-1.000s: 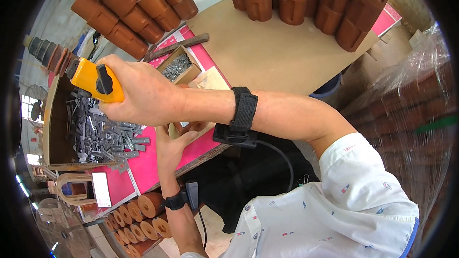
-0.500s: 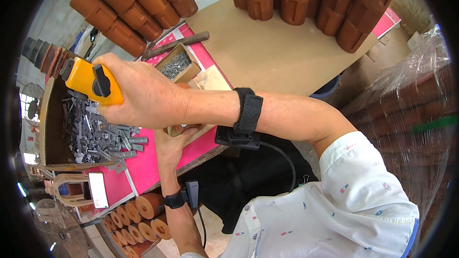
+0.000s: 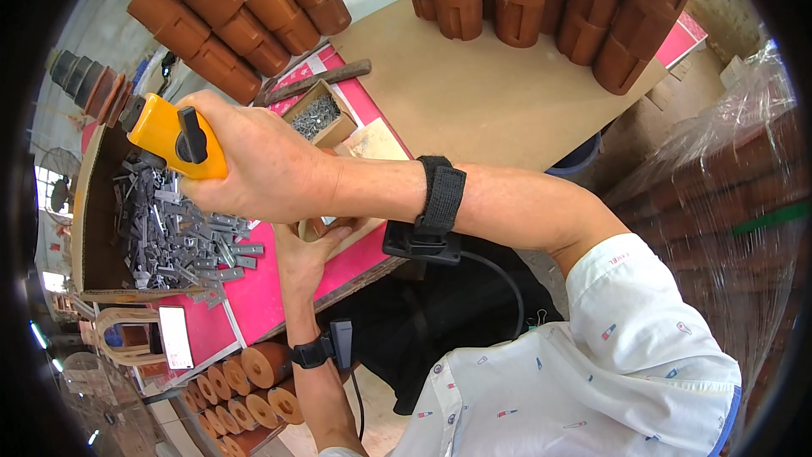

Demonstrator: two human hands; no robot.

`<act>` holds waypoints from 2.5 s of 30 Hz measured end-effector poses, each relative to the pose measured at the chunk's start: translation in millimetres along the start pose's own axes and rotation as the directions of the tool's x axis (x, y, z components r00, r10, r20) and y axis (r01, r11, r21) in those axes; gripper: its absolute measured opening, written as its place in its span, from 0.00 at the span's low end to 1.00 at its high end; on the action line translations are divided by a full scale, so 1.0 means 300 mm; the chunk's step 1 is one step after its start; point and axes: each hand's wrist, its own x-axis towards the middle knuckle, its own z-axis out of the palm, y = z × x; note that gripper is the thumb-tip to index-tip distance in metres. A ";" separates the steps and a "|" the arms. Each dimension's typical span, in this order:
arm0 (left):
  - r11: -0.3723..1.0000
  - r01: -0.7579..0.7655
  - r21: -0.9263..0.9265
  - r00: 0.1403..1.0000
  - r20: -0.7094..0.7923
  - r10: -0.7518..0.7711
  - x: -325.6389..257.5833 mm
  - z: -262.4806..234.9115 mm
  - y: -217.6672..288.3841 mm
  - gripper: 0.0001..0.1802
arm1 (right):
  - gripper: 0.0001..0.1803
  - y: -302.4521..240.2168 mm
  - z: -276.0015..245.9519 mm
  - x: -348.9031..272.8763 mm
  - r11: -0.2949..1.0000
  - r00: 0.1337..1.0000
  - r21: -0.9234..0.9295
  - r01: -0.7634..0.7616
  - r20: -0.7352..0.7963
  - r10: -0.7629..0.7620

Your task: Attaching metal L-brackets to cylindrical wooden furniture legs using an electric screwdriver.

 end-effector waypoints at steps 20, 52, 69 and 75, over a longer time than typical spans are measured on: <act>0.989 -0.124 0.082 0.991 0.067 0.119 0.007 -0.014 0.013 0.51 | 0.23 -0.051 -0.028 0.080 0.998 0.997 0.030 -0.049 -0.059 0.051; 0.917 -0.228 0.329 0.973 0.100 0.206 0.031 -0.015 0.032 0.53 | 0.24 0.030 0.004 0.058 0.980 0.980 -0.065 -0.186 0.063 0.190; 0.928 -0.233 0.292 0.973 0.070 0.222 0.031 -0.004 0.059 0.43 | 0.25 0.006 0.007 0.053 0.972 0.977 -0.149 -0.181 0.089 0.195; 0.940 -0.248 0.233 0.969 0.071 0.238 0.034 -0.001 0.055 0.41 | 0.25 0.013 0.011 0.050 0.978 0.983 -0.146 -0.148 0.082 0.161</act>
